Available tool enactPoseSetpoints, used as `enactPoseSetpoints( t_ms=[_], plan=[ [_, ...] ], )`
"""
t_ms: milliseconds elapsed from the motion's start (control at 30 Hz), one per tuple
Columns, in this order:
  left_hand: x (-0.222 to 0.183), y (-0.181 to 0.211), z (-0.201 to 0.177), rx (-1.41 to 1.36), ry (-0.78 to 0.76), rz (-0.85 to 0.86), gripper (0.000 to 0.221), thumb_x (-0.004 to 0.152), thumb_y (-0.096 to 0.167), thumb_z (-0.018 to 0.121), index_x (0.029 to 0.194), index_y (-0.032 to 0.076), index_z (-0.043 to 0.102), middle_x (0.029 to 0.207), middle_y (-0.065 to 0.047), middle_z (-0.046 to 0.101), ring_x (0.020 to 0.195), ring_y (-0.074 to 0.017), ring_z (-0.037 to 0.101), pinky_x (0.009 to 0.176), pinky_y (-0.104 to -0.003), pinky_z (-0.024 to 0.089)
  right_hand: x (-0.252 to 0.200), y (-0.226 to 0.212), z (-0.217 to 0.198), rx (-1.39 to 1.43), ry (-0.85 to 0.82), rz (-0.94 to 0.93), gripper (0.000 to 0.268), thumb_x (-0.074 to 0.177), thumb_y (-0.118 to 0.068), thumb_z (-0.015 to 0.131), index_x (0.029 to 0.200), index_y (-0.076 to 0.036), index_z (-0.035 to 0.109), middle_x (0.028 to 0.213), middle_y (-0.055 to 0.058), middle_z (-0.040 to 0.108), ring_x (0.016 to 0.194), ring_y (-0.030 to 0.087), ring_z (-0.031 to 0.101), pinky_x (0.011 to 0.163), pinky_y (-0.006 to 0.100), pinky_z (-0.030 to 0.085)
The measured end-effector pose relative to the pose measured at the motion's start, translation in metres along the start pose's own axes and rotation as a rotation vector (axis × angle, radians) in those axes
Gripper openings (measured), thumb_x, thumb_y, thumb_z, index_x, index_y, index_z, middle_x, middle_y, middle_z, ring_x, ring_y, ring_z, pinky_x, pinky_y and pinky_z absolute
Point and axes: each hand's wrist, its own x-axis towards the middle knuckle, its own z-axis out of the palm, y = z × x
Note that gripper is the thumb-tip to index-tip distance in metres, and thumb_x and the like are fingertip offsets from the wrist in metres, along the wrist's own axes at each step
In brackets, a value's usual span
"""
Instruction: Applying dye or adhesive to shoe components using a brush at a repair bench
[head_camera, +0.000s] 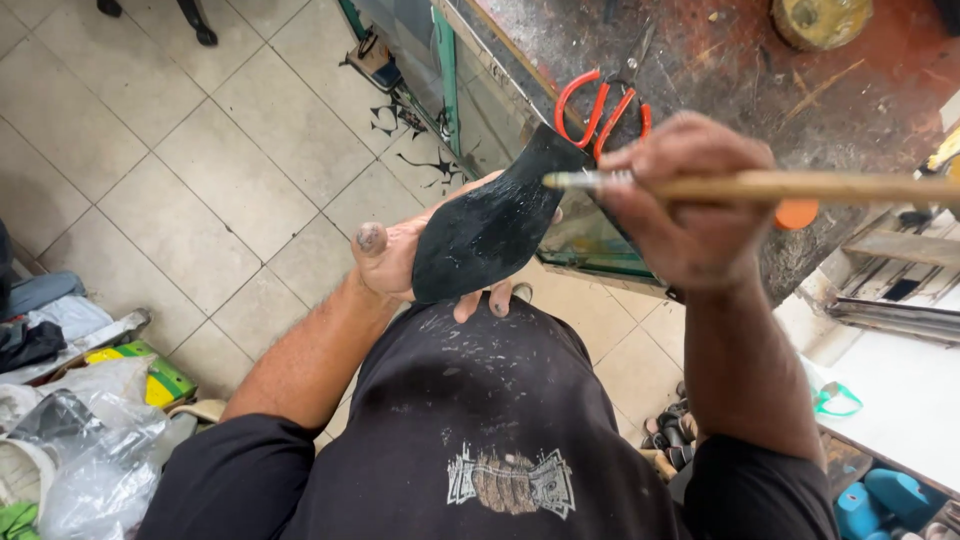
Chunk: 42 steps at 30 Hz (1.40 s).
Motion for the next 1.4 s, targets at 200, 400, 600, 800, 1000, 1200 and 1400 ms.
enactPoseSetpoints(
  t_ms=[200,400,600,800,1000,1200,1400],
  plan=[
    [-0.004,-0.004,0.003,0.037,-0.037,0.016,0.137,0.078,0.07,0.081,0.166,0.002,0.002,0.121,-0.023,0.06,0.086,-0.0389,0.072,0.052,-0.037,0.063,0.007,0.0,0.0,0.107,0.041,-0.002,0.023,0.089,0.002,0.079,0.101,-0.011,0.063,0.092,0.009,0.068,0.083,0.025,0.076,0.062,0.025,0.06],
    [-0.013,-0.01,-0.007,0.022,-0.067,-0.024,0.135,0.08,0.062,0.082,0.168,0.006,-0.003,0.131,-0.023,0.056,0.094,-0.042,0.072,0.056,-0.038,0.064,0.019,0.015,-0.002,0.085,0.132,-0.067,0.027,0.092,0.013,0.067,0.098,-0.013,0.062,0.089,0.001,0.063,0.081,0.017,0.071,0.059,0.021,0.054],
    [-0.017,-0.018,-0.017,0.011,-0.041,0.022,0.13,0.084,0.064,0.08,0.169,0.006,-0.001,0.127,-0.025,0.06,0.097,-0.0421,0.072,0.065,-0.04,0.067,0.026,0.007,0.011,-0.275,0.14,-0.005,0.023,0.1,0.008,0.08,0.101,-0.004,0.061,0.096,0.017,0.072,0.087,0.029,0.066,0.085,0.042,0.052],
    [-0.016,-0.037,-0.03,-0.023,0.05,0.092,0.133,0.08,0.078,0.066,0.168,0.007,-0.004,0.128,-0.031,0.058,0.101,-0.0477,0.071,0.065,-0.043,0.066,-0.011,-0.003,0.057,-0.225,0.042,-0.053,0.018,0.089,0.0,0.078,0.088,-0.003,0.06,0.086,0.02,0.07,0.075,0.026,0.069,0.064,0.034,0.055],
    [-0.016,-0.057,-0.052,-0.11,0.097,0.11,0.133,0.076,0.072,0.076,0.17,0.014,0.002,0.137,-0.027,0.057,0.105,-0.0471,0.071,0.068,-0.043,0.066,-0.02,-0.012,0.073,-0.208,-0.009,0.137,0.019,0.085,0.002,0.081,0.08,-0.003,0.064,0.085,0.021,0.073,0.077,0.027,0.072,0.068,0.035,0.056],
    [-0.007,-0.059,-0.062,0.03,0.05,0.245,0.146,0.064,0.081,0.079,0.164,0.002,0.009,0.125,-0.04,0.058,0.098,-0.0512,0.072,0.062,-0.055,0.068,-0.024,-0.016,0.089,-0.227,0.083,-0.019,0.024,0.085,-0.004,0.086,0.076,-0.008,0.064,0.079,0.015,0.073,0.063,0.031,0.069,0.061,0.037,0.056],
    [-0.02,-0.037,-0.028,0.041,0.033,0.174,0.139,0.079,0.078,0.072,0.169,0.009,-0.008,0.135,-0.023,0.057,0.107,-0.0416,0.071,0.073,-0.044,0.068,-0.016,0.031,0.026,-0.374,0.243,-0.113,0.018,0.096,0.006,0.075,0.099,-0.005,0.062,0.09,0.014,0.068,0.085,0.028,0.068,0.077,0.039,0.052]
  ],
)
